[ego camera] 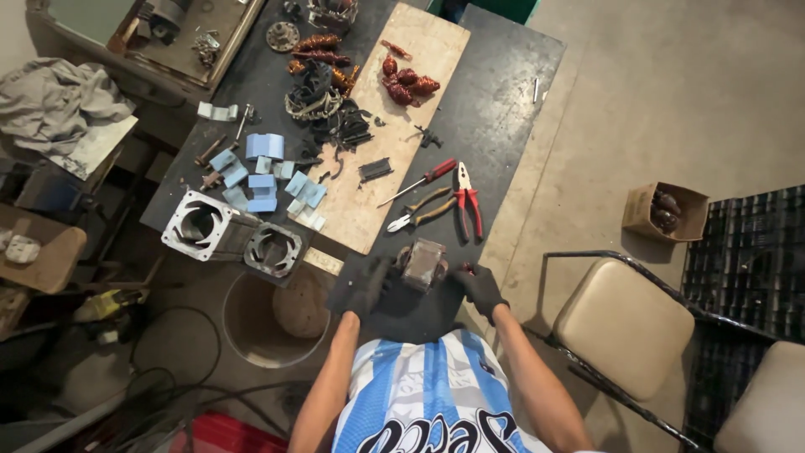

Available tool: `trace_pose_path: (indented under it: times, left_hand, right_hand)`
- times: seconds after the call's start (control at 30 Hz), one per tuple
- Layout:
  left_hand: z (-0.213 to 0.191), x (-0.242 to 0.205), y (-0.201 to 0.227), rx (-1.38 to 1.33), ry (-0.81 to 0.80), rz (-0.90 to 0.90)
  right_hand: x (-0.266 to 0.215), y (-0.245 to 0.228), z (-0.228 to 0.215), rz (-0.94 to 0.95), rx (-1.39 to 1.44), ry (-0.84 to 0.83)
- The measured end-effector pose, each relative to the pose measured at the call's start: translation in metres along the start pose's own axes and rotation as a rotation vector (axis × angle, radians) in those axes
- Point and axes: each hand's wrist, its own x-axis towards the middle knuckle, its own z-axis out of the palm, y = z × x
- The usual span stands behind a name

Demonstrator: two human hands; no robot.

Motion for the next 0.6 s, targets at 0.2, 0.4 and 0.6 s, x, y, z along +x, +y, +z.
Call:
trace_pose_path:
  times: [0.2, 0.4, 0.6]
  left_hand:
    - [-0.012, -0.006, 0.026, 0.188, 0.019, -0.035]
    - [0.012, 0.004, 0.054, 0.036, -0.064, 0.165]
    - [0.015, -0.006, 0.077, 0.561, 0.134, 0.355]
  right_hand:
    - [-0.003, -0.010, 0.003, -0.050, -0.179, -0.031]
    - [-0.035, -0.058, 0.013, -0.201, -0.413, -0.037]
    - [-0.005, -0.040, 0.016, -0.236, -0.422, -0.094]
